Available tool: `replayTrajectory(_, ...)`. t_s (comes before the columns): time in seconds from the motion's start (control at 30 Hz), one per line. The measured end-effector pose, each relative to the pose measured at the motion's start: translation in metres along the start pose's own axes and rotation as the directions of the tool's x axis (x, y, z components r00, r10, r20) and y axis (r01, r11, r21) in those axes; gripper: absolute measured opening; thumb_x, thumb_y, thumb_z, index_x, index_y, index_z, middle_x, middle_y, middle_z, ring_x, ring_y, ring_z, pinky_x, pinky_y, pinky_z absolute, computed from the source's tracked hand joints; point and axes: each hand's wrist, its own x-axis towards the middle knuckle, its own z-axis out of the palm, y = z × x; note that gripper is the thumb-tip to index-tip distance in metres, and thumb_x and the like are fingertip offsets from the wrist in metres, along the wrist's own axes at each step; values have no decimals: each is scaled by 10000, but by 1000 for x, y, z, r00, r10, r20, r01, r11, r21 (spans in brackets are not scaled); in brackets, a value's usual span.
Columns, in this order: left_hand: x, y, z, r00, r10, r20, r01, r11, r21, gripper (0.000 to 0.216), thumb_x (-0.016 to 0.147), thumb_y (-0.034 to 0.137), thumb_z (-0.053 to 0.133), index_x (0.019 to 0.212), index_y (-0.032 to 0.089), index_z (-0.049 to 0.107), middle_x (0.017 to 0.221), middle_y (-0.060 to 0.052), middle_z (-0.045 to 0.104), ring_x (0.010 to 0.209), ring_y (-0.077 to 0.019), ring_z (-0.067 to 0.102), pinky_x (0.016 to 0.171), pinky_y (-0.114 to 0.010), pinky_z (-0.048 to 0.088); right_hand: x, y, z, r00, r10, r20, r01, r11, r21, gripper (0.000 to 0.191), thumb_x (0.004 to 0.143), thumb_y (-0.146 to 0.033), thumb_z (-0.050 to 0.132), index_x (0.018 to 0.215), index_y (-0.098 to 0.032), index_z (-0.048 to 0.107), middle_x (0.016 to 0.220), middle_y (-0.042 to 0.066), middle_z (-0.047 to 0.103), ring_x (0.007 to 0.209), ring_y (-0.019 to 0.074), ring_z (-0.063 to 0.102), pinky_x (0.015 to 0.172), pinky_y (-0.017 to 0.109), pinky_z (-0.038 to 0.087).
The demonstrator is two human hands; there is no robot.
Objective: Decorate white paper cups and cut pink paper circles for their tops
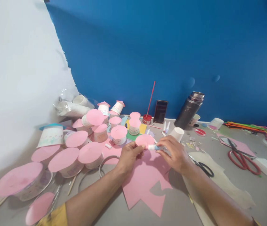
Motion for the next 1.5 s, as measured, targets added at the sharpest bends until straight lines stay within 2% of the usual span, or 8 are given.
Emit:
replayTrajectory(0.13,0,-1,1,1000,-5,2,5,999,-37,248,669,364,803,682,165,654,572,11,589,541,-106,469,580,-264,352,0,0,3,877,479,22,-458,822,338,288,984,-487,635,1102,-230,687,956,71,720,835,214,676,722,331,571)
replayTrajectory(0.27,-3,1,3,999,32,1,-32,999,0,236,697,359,784,682,167,647,577,7,594,554,-107,479,580,-256,370,6,-11,12,626,673,393,-651,174,739,415,768,-524,829,966,-194,674,825,39,673,684,163,614,596,286,518)
replayTrajectory(0.37,-5,1,6,1000,25,-12,-24,998,59,250,720,383,770,676,176,637,568,10,581,543,-110,466,542,-251,357,8,-22,23,509,710,486,-625,-82,776,472,592,-416,961,870,-192,651,642,-51,543,559,99,469,535,242,431)
replayTrajectory(0.57,-7,-7,8,999,53,4,-53,994,96,298,724,403,792,635,170,629,577,16,560,557,-102,465,555,-245,362,4,-33,39,535,734,419,-631,16,776,548,561,-539,973,646,-192,558,502,-96,402,500,64,320,500,244,252)
replayTrajectory(1.07,-8,-9,10,993,-59,103,76,982,-173,358,630,399,921,713,142,685,583,17,572,547,-93,477,535,-242,374,1,-25,34,602,726,331,-641,193,743,399,716,-391,835,553,-208,519,486,-62,450,525,99,397,555,288,273)
replayTrajectory(1.2,-11,-6,10,990,-6,140,16,997,-69,369,709,401,855,905,151,667,746,-2,628,590,-109,543,583,-268,436,7,-24,25,567,733,376,-601,56,797,409,655,-384,876,602,-214,508,483,-93,401,500,81,351,534,267,263)
replayTrajectory(1.33,-9,-3,6,987,156,-44,-144,968,204,620,679,254,817,1239,235,552,1110,-44,606,741,-148,627,634,-296,502,15,-24,12,546,699,461,-564,-99,820,576,600,-385,912,599,-237,356,496,-134,285,478,51,252,511,238,235)
replayTrajectory(1.5,-6,5,-1,849,525,64,-484,722,495,545,775,247,745,1313,291,665,1320,-103,575,1183,-271,604,952,-406,513,13,-27,6,527,555,644,-647,-230,727,565,608,-347,927,632,-232,375,497,-145,258,486,48,211,516,227,226)
